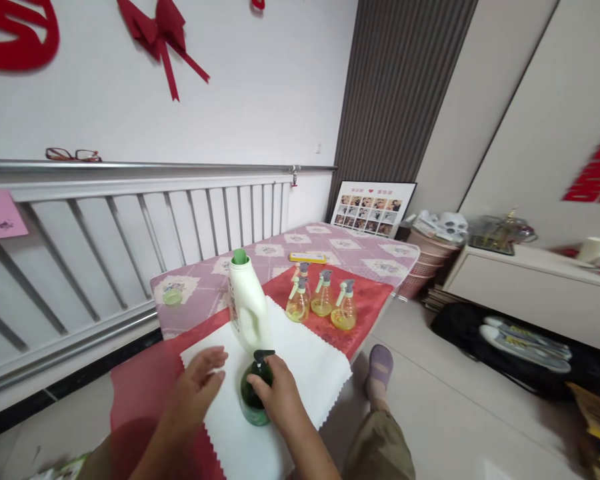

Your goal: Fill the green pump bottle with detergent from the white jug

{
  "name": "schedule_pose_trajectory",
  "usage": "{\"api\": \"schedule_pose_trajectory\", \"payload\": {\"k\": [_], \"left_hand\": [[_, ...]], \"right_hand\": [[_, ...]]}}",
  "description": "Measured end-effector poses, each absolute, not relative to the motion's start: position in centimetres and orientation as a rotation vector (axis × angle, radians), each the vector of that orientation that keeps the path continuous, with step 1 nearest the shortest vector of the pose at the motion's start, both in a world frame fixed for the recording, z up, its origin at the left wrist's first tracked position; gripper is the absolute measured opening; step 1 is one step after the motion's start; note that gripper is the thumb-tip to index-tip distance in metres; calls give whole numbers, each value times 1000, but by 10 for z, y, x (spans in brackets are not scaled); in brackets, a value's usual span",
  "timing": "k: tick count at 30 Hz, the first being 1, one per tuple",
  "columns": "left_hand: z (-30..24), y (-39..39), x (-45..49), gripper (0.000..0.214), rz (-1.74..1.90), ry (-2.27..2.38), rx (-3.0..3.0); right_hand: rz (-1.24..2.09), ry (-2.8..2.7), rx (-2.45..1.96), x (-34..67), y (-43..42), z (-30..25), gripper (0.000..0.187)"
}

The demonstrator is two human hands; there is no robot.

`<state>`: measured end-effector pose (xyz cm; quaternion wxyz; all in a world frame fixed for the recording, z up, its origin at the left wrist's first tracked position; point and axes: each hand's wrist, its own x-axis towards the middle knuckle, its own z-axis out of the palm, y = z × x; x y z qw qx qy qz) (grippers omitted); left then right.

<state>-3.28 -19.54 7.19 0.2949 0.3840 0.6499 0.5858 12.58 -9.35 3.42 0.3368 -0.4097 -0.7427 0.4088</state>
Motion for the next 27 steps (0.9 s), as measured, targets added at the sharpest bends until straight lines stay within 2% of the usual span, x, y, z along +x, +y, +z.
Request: {"api": "schedule_pose_trajectory", "payload": {"k": [3,6,11,15,20,27], "left_hand": [[3,-192,-15,75,1326,1723,1071],[-29,-183,11,89,1433,1772,1165],[-47,-164,28,73,1552,1833,1254],[-59,-160,25,72,1573,1845,1326],[-66,-161,27,70,1617,1869,1373],[-76,-157,24,67,1638,1862,1390]], "right_hand": [[1102,-1930,-1075,125,-96,37,25],[1121,-1927,-1081,124,-99,39,24],[1135,-1949,-1070,128,-101,42,22],[1234,-1966,-980,137,-99,45,46],[1203,-2011,-976,137,-99,44,22],[1124,-1840,-1198,117,-112,40,18]]}}
